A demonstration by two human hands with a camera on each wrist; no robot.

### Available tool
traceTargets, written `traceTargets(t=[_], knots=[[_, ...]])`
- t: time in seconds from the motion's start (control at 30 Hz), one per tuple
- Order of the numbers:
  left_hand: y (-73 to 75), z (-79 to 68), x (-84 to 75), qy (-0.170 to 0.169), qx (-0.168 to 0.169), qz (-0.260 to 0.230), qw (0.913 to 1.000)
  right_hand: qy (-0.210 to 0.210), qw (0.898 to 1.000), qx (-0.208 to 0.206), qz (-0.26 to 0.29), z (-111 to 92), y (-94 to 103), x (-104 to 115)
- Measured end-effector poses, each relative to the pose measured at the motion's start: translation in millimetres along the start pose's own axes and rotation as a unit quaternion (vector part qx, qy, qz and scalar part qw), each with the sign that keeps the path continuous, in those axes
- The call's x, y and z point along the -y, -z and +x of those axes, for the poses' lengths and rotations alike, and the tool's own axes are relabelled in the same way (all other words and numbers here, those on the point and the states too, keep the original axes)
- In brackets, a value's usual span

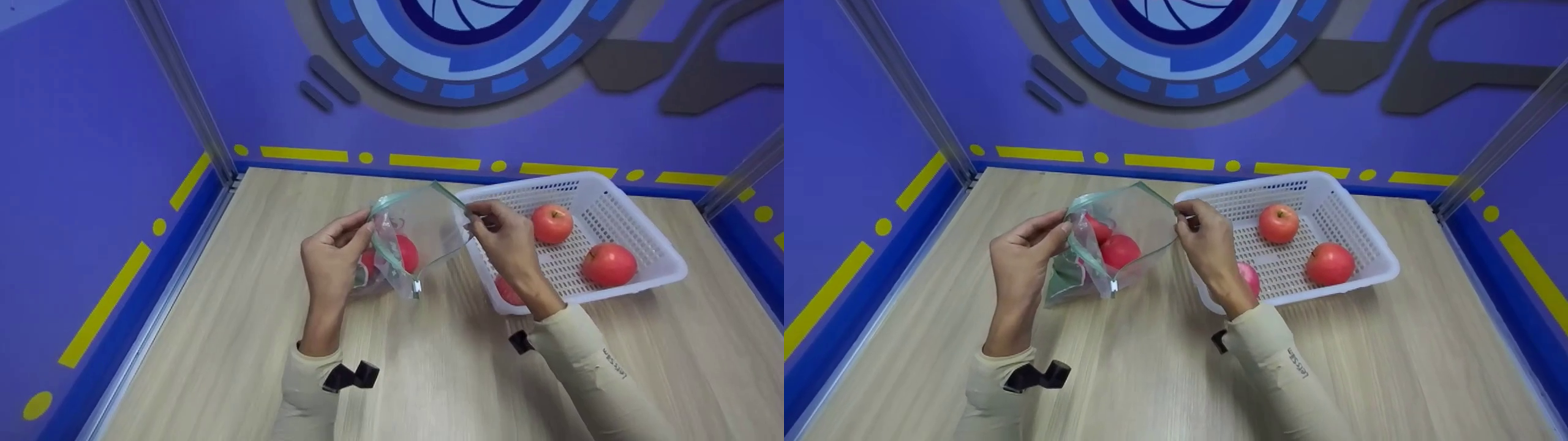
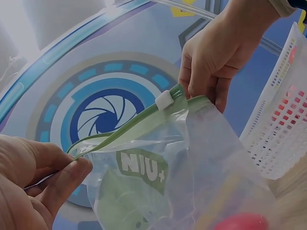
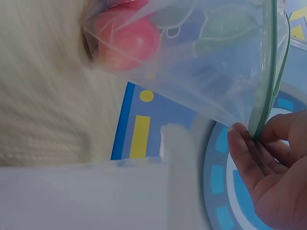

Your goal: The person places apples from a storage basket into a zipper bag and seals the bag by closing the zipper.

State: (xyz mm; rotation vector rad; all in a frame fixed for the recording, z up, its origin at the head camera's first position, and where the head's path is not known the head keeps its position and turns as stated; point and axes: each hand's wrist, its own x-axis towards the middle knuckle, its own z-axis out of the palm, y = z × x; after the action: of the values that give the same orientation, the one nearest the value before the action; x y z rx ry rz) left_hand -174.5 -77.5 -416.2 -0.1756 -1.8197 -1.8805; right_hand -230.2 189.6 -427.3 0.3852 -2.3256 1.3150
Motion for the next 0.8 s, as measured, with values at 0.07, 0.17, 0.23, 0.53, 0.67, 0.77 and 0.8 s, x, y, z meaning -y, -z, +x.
traceTargets(t=[0.07,0.17,0.23,0.53,0.67,0.77,0.8], knots=[[-0.9,-0.4,0.9,0.007,0.002,-0.002,1.0000,-0.005,1.000,0.010,-0.001,-1.3,3.0,-2.4],[-2.8,-0.8,1.6,0.016,0.005,-0.009,0.9998,-0.011,1.000,0.021,-0.007,-2.7,9.2,-6.5],[-4.2,-0.8,2.6,0.016,0.007,-0.013,0.9998,-0.012,0.999,0.028,-0.013,-2.9,14.2,-10.1],[-7.6,-0.9,6.5,0.002,0.019,-0.008,0.9998,-0.040,0.998,0.057,-0.012,6.7,38.1,-34.0],[-8.3,-0.2,7.2,-0.002,0.018,-0.007,0.9998,-0.033,0.998,0.046,-0.030,14.7,48.6,-48.7],[-8.8,0.0,7.0,-0.001,0.016,-0.008,0.9998,-0.034,0.998,0.039,-0.048,18.4,56.1,-60.0],[-9.0,0.0,6.9,-0.001,0.016,-0.007,0.9999,-0.040,0.997,0.040,-0.057,18.7,58.8,-62.9]])
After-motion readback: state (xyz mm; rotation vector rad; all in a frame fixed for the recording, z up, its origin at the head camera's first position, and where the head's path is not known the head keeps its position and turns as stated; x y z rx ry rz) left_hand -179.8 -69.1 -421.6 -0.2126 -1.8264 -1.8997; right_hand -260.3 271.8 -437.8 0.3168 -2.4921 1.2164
